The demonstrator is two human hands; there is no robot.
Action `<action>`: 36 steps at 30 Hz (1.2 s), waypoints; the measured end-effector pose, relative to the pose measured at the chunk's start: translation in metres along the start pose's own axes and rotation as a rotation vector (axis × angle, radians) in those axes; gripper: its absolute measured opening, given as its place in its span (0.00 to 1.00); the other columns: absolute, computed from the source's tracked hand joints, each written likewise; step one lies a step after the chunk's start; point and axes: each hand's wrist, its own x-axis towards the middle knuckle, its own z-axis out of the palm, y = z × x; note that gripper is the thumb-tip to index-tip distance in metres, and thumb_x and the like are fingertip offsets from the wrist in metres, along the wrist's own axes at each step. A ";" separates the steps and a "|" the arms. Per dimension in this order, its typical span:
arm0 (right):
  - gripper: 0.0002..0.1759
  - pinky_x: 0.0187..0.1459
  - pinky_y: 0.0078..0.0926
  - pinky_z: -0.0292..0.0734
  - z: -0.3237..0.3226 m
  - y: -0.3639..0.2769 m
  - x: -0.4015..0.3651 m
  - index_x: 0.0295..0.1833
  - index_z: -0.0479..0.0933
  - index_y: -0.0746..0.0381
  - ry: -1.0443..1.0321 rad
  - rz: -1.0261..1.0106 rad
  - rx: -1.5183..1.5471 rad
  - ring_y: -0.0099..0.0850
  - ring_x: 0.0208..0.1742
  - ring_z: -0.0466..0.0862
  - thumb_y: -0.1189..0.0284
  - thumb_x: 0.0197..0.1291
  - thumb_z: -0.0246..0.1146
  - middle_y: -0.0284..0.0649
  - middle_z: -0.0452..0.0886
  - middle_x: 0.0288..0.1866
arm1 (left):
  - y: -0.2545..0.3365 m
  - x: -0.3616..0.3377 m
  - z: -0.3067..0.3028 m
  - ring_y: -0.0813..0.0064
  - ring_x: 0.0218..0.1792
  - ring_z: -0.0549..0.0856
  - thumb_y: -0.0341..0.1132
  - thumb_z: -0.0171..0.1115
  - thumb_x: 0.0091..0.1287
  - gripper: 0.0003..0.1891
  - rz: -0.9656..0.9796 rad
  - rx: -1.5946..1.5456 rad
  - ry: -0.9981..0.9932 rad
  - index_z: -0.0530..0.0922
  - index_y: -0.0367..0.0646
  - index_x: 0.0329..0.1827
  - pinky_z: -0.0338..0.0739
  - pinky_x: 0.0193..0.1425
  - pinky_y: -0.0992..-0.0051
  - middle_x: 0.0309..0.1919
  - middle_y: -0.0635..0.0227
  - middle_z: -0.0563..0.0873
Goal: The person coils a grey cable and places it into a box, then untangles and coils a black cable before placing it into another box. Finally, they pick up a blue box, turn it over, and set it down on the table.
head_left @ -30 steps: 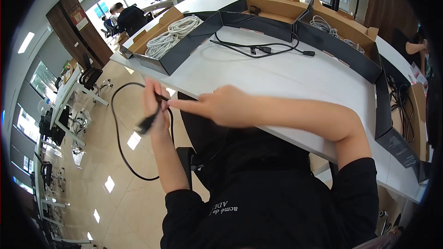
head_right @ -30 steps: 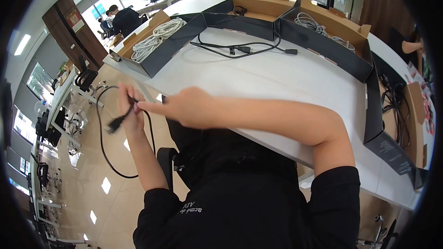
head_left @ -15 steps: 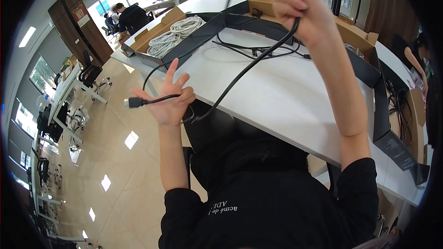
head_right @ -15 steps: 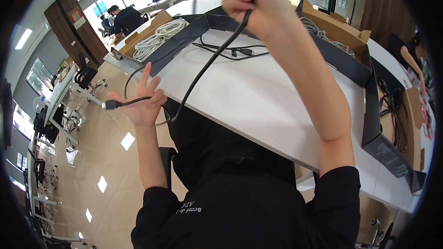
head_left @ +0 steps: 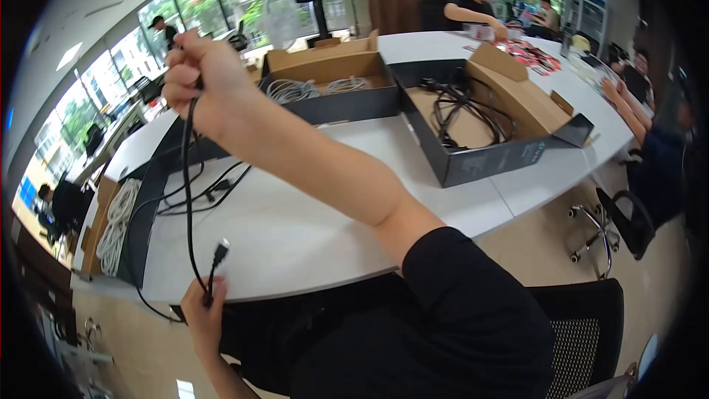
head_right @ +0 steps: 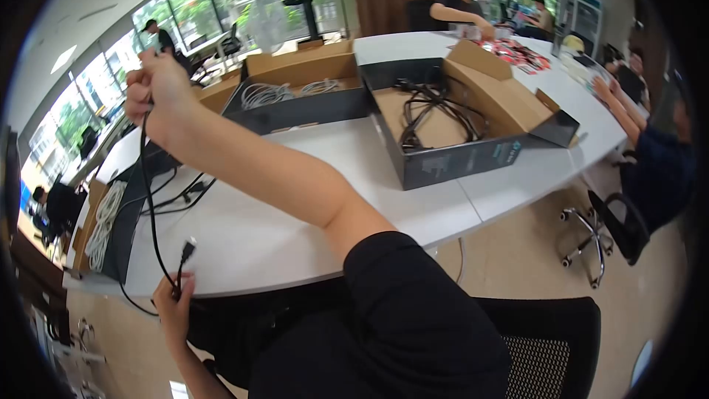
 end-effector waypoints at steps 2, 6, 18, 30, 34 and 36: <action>0.12 0.14 0.16 0.52 -0.011 -0.007 0.011 0.28 0.65 0.61 -0.052 0.013 -0.014 0.18 0.13 0.59 0.69 0.64 0.48 0.33 0.67 0.20 | -0.015 0.000 -0.007 0.82 0.18 0.61 0.29 0.64 0.53 0.08 0.059 0.042 0.016 0.74 0.36 0.27 0.54 0.21 0.79 0.16 0.71 0.66; 0.13 0.14 0.17 0.53 -0.030 -0.036 0.037 0.25 0.67 0.62 0.040 -0.050 -0.207 0.19 0.13 0.61 0.69 0.61 0.52 0.33 0.67 0.19 | -0.046 -0.007 -0.051 0.81 0.18 0.64 0.28 0.61 0.56 0.09 -0.012 0.136 0.067 0.69 0.36 0.23 0.58 0.23 0.79 0.15 0.73 0.62; 0.26 0.47 0.49 0.68 -0.045 0.015 0.015 0.43 0.75 0.65 -0.382 -0.728 -2.278 0.46 0.45 0.76 0.55 0.45 0.65 0.49 0.75 0.40 | -0.005 -0.051 -0.094 0.78 0.13 0.71 0.29 0.60 0.59 0.09 0.059 -0.178 0.456 0.74 0.31 0.27 0.64 0.17 0.77 0.15 0.65 0.75; 0.30 0.49 0.49 0.59 -0.013 0.092 -0.117 0.30 0.81 0.59 -1.395 -0.361 -2.229 0.37 0.37 0.78 0.41 0.52 0.51 0.40 0.80 0.30 | 0.028 -0.044 -0.086 0.68 0.30 0.79 0.36 0.60 0.59 0.15 -0.130 0.416 0.407 0.78 0.30 0.38 0.72 0.35 0.70 0.30 0.57 0.83; 0.22 0.34 0.39 0.72 -0.033 0.133 -0.126 0.29 0.78 0.61 -1.628 0.082 -2.113 0.39 0.34 0.81 0.51 0.55 0.55 0.44 0.80 0.30 | 0.033 -0.040 -0.076 0.71 0.33 0.76 0.35 0.58 0.60 0.12 -0.006 0.340 0.557 0.74 0.38 0.42 0.69 0.35 0.73 0.33 0.63 0.79; 0.22 0.30 0.36 0.74 -0.044 0.139 -0.122 0.31 0.77 0.62 -1.460 0.101 -1.973 0.41 0.34 0.82 0.53 0.56 0.55 0.46 0.81 0.30 | -0.009 -0.036 -0.079 0.73 0.49 0.73 0.31 0.58 0.62 0.23 0.008 -0.006 0.744 0.64 0.41 0.59 0.68 0.47 0.80 0.48 0.59 0.74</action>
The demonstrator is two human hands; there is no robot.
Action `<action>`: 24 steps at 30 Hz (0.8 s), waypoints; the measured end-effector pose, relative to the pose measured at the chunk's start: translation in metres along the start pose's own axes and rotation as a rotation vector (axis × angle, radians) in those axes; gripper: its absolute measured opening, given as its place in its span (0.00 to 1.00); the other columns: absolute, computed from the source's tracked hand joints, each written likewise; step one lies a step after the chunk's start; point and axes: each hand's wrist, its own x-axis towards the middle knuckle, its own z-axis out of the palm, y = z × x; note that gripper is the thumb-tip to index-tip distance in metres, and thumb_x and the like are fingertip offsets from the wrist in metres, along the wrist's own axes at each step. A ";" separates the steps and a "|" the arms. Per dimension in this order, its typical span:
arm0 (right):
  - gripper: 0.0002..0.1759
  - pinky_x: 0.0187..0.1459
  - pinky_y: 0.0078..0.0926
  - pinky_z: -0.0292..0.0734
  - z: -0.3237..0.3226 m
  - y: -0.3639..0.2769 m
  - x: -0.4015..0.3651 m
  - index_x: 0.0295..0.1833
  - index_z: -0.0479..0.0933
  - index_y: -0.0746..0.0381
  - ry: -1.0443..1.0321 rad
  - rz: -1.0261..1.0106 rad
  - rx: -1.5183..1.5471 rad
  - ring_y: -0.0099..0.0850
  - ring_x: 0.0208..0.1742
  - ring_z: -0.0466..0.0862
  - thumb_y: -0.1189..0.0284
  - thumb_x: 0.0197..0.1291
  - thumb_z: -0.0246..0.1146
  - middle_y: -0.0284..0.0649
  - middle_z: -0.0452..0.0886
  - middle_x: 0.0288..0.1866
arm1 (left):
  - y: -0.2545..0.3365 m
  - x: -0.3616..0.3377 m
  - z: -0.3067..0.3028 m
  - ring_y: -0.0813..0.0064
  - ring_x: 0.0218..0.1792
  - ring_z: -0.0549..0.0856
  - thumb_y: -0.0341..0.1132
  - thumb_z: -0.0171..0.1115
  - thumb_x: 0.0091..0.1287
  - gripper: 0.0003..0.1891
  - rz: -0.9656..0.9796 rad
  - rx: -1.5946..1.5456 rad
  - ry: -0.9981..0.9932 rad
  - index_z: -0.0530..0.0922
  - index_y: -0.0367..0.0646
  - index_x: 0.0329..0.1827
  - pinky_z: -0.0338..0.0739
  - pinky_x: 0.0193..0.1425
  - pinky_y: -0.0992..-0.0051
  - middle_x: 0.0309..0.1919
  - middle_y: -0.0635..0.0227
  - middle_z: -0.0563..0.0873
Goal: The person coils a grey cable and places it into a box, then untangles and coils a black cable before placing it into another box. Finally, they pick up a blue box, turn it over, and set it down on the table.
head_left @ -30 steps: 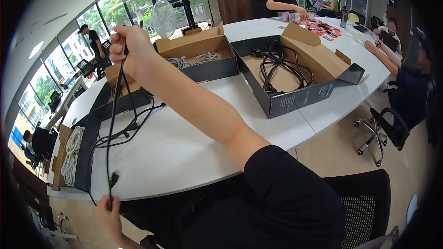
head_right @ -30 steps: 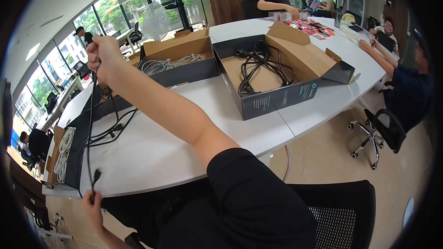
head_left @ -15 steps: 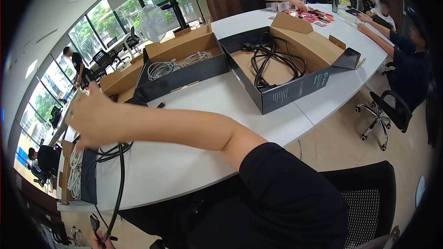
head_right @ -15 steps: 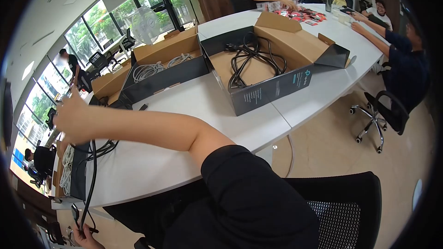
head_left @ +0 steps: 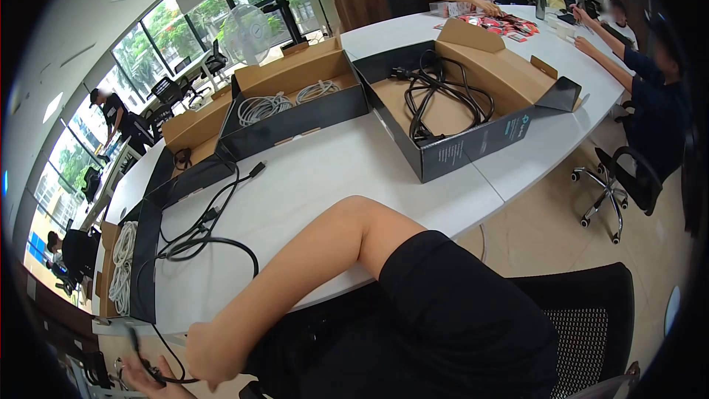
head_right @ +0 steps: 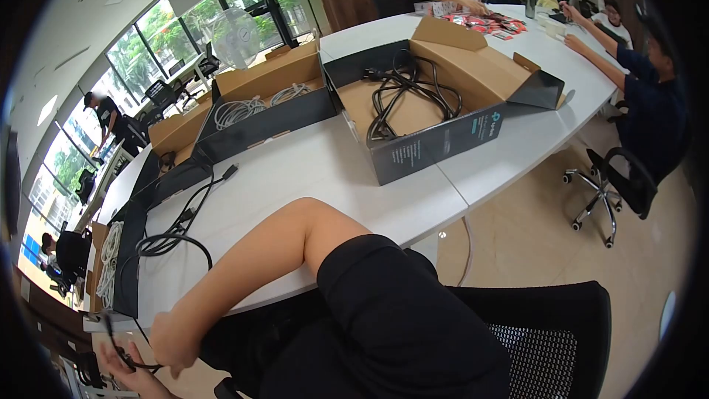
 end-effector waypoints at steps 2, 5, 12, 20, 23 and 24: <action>0.21 0.32 0.38 0.74 0.006 0.009 0.001 0.35 0.76 0.63 0.068 0.025 0.110 0.44 0.33 0.81 0.54 0.57 0.54 0.47 0.80 0.29 | -0.007 0.004 -0.003 0.71 0.56 0.68 0.33 0.56 0.63 0.28 -0.095 -0.081 -0.025 0.56 0.44 0.65 0.66 0.50 0.80 0.59 0.57 0.65; 0.21 0.34 0.43 0.74 0.031 0.020 0.007 0.42 0.71 0.65 0.090 -0.008 0.247 0.50 0.33 0.80 0.56 0.60 0.52 0.50 0.79 0.27 | -0.013 0.000 -0.016 0.82 0.39 0.70 0.42 0.45 0.68 0.29 -0.482 -0.478 -0.224 0.48 0.46 0.70 0.66 0.40 0.87 0.68 0.60 0.57; 0.21 0.33 0.44 0.71 0.065 0.032 0.009 0.37 0.69 0.65 0.094 0.086 0.501 0.50 0.29 0.78 0.56 0.64 0.45 0.52 0.76 0.24 | -0.011 -0.006 0.031 0.65 0.40 0.79 0.60 0.37 0.66 0.34 -0.859 -1.404 -0.456 0.59 0.41 0.63 0.71 0.27 0.76 0.54 0.56 0.75; 0.22 0.36 0.38 0.71 0.074 0.032 0.013 0.32 0.73 0.66 0.565 0.031 0.494 0.44 0.29 0.77 0.55 0.59 0.54 0.47 0.76 0.24 | 0.000 -0.012 0.025 0.84 0.14 0.60 0.57 0.36 0.69 0.24 -0.562 -1.598 -0.526 0.64 0.46 0.25 0.55 0.19 0.84 0.13 0.76 0.64; 0.18 0.36 0.36 0.72 0.071 0.040 0.024 0.30 0.74 0.67 0.840 -0.159 0.411 0.42 0.29 0.78 0.59 0.53 0.60 0.47 0.77 0.23 | 0.006 -0.014 0.020 0.86 0.12 0.58 0.51 0.36 0.71 0.26 -0.522 -1.595 -0.520 0.59 0.49 0.14 0.52 0.17 0.84 0.08 0.79 0.60; 0.17 0.36 0.35 0.73 0.070 0.043 0.026 0.29 0.73 0.67 0.914 -0.243 0.409 0.42 0.28 0.78 0.61 0.51 0.61 0.46 0.77 0.23 | 0.005 -0.015 0.018 0.86 0.12 0.57 0.50 0.36 0.71 0.25 -0.488 -1.599 -0.519 0.59 0.49 0.14 0.52 0.17 0.84 0.08 0.79 0.60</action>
